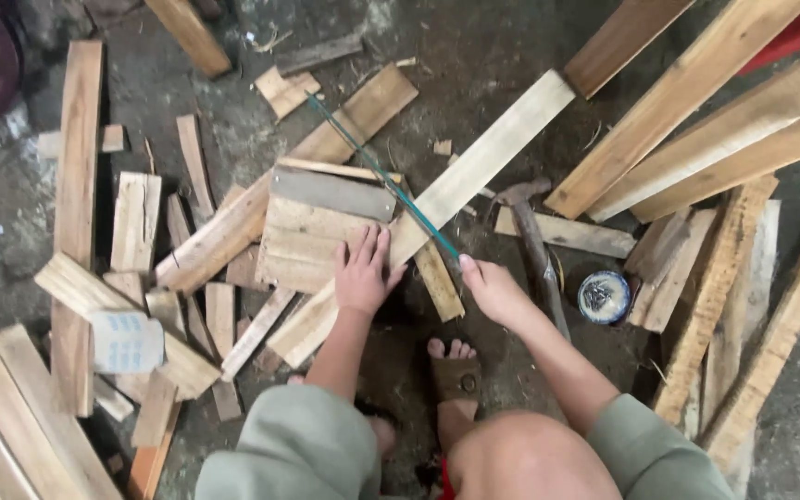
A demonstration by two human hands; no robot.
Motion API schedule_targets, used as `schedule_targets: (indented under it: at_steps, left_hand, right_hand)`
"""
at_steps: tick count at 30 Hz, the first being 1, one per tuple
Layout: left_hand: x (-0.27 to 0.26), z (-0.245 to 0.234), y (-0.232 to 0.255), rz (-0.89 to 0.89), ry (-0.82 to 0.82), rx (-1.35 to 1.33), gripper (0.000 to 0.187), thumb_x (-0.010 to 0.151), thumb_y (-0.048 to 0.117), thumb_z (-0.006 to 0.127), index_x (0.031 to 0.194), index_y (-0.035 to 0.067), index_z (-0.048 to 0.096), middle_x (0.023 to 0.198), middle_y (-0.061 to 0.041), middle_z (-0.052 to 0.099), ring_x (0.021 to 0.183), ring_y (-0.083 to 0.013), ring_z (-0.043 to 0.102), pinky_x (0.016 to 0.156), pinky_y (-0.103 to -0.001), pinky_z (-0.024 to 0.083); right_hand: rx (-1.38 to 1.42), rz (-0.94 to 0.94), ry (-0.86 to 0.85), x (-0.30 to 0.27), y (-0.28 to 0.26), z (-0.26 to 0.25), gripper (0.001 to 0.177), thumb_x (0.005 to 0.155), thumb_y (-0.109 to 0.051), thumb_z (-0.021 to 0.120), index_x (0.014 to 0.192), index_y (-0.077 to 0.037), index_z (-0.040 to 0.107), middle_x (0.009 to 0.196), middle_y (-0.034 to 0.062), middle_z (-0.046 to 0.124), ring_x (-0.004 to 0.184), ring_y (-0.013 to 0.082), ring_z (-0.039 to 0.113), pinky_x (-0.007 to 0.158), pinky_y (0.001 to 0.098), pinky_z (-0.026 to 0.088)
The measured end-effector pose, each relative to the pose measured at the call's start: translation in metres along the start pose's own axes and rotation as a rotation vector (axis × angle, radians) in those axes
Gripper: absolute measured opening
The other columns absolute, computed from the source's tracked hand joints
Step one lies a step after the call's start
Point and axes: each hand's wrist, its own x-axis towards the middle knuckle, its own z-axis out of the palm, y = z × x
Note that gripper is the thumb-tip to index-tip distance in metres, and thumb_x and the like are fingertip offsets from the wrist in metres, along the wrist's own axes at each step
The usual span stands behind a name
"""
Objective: The person uses a hand saw to cut a piece of wood placed on a makeshift workbench. After cutting, they sand the wood with sandpaper and then resume sawing.
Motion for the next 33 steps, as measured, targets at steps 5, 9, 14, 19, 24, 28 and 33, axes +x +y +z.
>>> schedule_targets:
  at_steps: [5,9,14,19,24,28,33]
  left_hand:
    - [0.002,0.003,-0.005,0.0,-0.04,0.0,0.079,0.086,0.065,0.065,0.153,0.027,0.047,0.157,-0.001,0.049,0.147,-0.0166,0.043,0.118,-0.055,0.032]
    - [0.001,0.001,-0.001,-0.031,-0.073,-0.007,0.079,0.087,0.065,0.064,0.154,0.028,0.045,0.158,0.0,0.048,0.148,-0.0164,0.041,0.119,-0.055,0.03]
    - [0.002,0.006,-0.006,-0.015,-0.088,0.005,0.08,0.086,0.065,0.064,0.155,0.029,0.045,0.157,-0.001,0.048,0.148,-0.0165,0.041,0.119,-0.056,0.029]
    - [0.01,0.006,-0.008,0.037,0.009,0.031,0.078,0.085,0.06,0.067,0.152,0.025,0.049,0.154,-0.003,0.052,0.144,-0.0176,0.048,0.116,-0.054,0.034]
    - [0.006,0.001,-0.004,0.06,0.048,0.018,0.079,0.081,0.058,0.072,0.149,0.024,0.053,0.151,-0.005,0.055,0.142,-0.0199,0.05,0.113,-0.055,0.038]
    - [0.002,0.003,-0.003,0.064,0.048,0.031,0.081,0.081,0.062,0.069,0.151,0.027,0.052,0.152,-0.004,0.055,0.143,-0.0203,0.049,0.114,-0.053,0.039]
    - [0.003,0.007,-0.005,0.043,0.079,0.026,0.08,0.085,0.062,0.067,0.152,0.023,0.05,0.153,-0.007,0.053,0.143,-0.0214,0.049,0.113,-0.051,0.041]
  right_hand:
    - [0.009,-0.017,-0.008,0.002,0.047,0.027,0.072,0.108,-0.056,0.024,0.122,-0.005,0.073,0.116,0.0202,0.075,0.114,0.0396,0.068,0.104,0.0541,0.049]
    - [0.026,0.007,0.031,-0.048,0.064,0.018,0.065,0.109,-0.045,0.031,0.111,0.001,0.076,0.106,0.0256,0.076,0.108,0.0436,0.07,0.101,0.0561,0.05]
    - [0.057,0.0,0.015,-0.044,0.067,0.015,0.064,0.109,-0.043,0.029,0.101,0.003,0.073,0.098,0.0252,0.074,0.1,0.0398,0.07,0.091,0.0561,0.05]
    - [0.015,-0.022,-0.017,-0.009,-0.009,-0.006,0.069,0.109,-0.047,0.024,0.122,0.003,0.071,0.118,0.0252,0.073,0.117,0.0428,0.065,0.104,0.0565,0.048]
    - [0.085,-0.044,0.056,-0.015,0.026,0.024,0.059,0.109,-0.04,0.036,0.119,0.006,0.072,0.114,0.0305,0.072,0.117,0.046,0.064,0.102,0.0589,0.048]
    - [0.187,0.01,0.05,-0.044,0.116,0.037,0.062,0.108,-0.038,0.033,0.107,0.006,0.077,0.103,0.026,0.077,0.111,0.0408,0.07,0.1,0.056,0.05]
    - [-0.018,0.051,-0.033,-0.049,0.056,0.005,0.067,0.11,-0.046,0.028,0.116,0.003,0.074,0.114,0.0276,0.074,0.113,0.0421,0.069,0.102,0.0533,0.05]
